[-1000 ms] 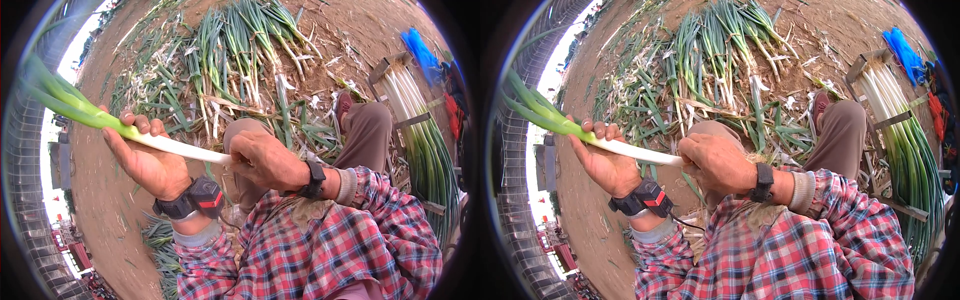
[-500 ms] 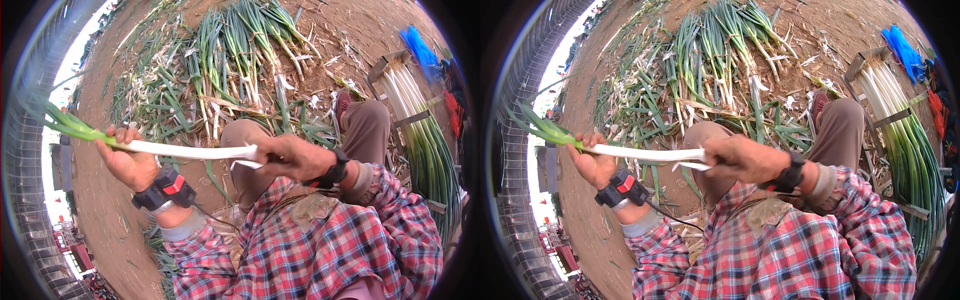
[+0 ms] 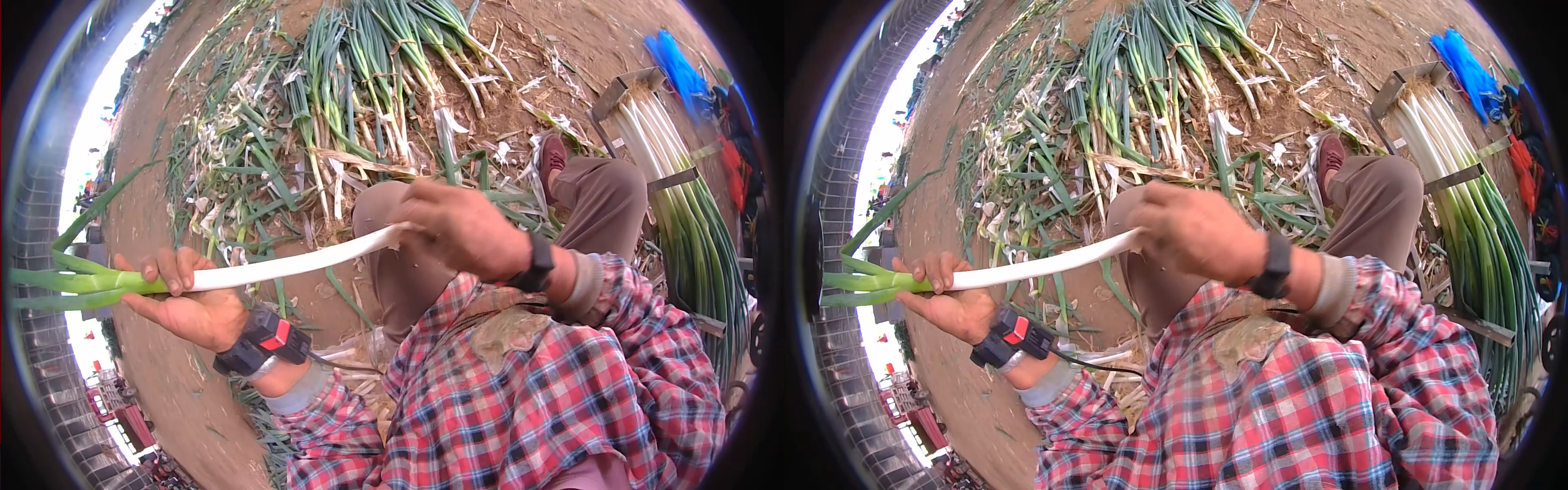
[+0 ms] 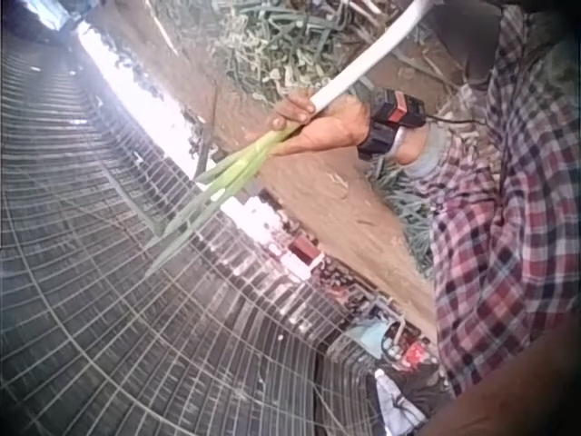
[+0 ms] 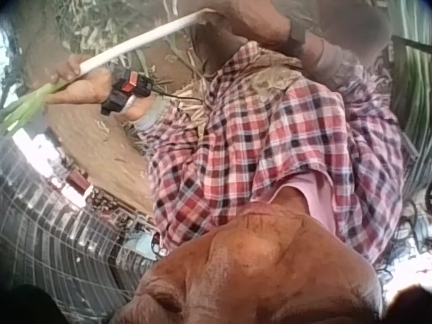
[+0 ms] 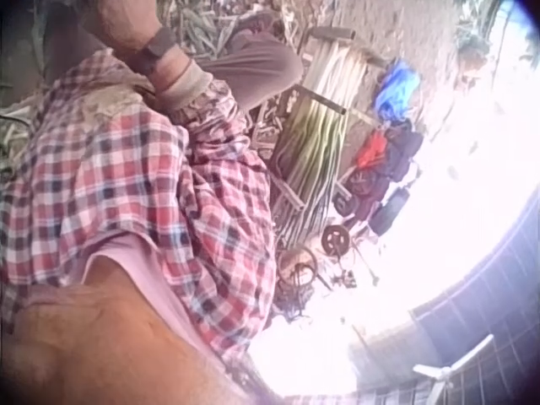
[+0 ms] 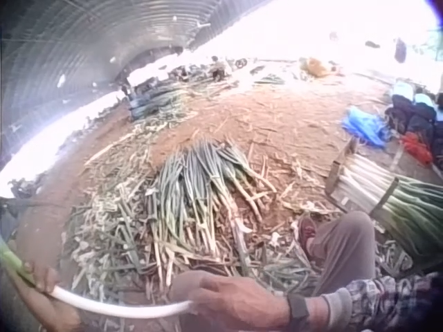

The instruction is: Peeling outer layers off of leeks and sorting them into a crate.

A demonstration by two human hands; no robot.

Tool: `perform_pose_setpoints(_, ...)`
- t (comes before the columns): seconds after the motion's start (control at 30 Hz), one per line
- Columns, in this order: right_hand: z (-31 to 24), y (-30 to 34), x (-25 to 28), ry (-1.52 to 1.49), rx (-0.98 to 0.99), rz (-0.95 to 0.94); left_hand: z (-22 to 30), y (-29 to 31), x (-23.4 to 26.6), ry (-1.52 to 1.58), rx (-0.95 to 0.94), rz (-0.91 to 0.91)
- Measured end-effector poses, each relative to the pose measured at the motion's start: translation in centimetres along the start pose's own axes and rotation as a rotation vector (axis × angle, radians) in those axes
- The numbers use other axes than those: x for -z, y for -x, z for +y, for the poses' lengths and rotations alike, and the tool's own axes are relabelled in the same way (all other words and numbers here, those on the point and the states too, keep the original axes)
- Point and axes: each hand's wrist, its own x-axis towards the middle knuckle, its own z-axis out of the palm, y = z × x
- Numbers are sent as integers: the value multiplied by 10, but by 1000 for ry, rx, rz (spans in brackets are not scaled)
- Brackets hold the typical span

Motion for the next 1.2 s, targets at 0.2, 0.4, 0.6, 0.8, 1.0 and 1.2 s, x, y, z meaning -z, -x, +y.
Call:
perform_pose_setpoints(0.2, 1, -1, -22, 152, 136, -10, -8, 7, -8, 20, -3, -51)
perform_pose_setpoints(0.4, 3, -10, -26, 186, 231, -19, -3, 9, -2, -20, 34, -105)
perform_pose_setpoints(0.6, 9, -14, -31, 167, 195, 42, 2, 19, -33, -259, 103, 127)
perform_pose_setpoints(0.8, 7, -10, -25, 9, 13, 35, 10, 12, 9, 113, 194, -248)
perform_pose_setpoints(1.0, 14, -1, -28, 64, 74, -91, 6, 10, 12, 208, 220, -400)
perform_pose_setpoints(1.2, 20, 3, -33, 114, 35, 41, -9, 33, -28, -280, 335, 602)
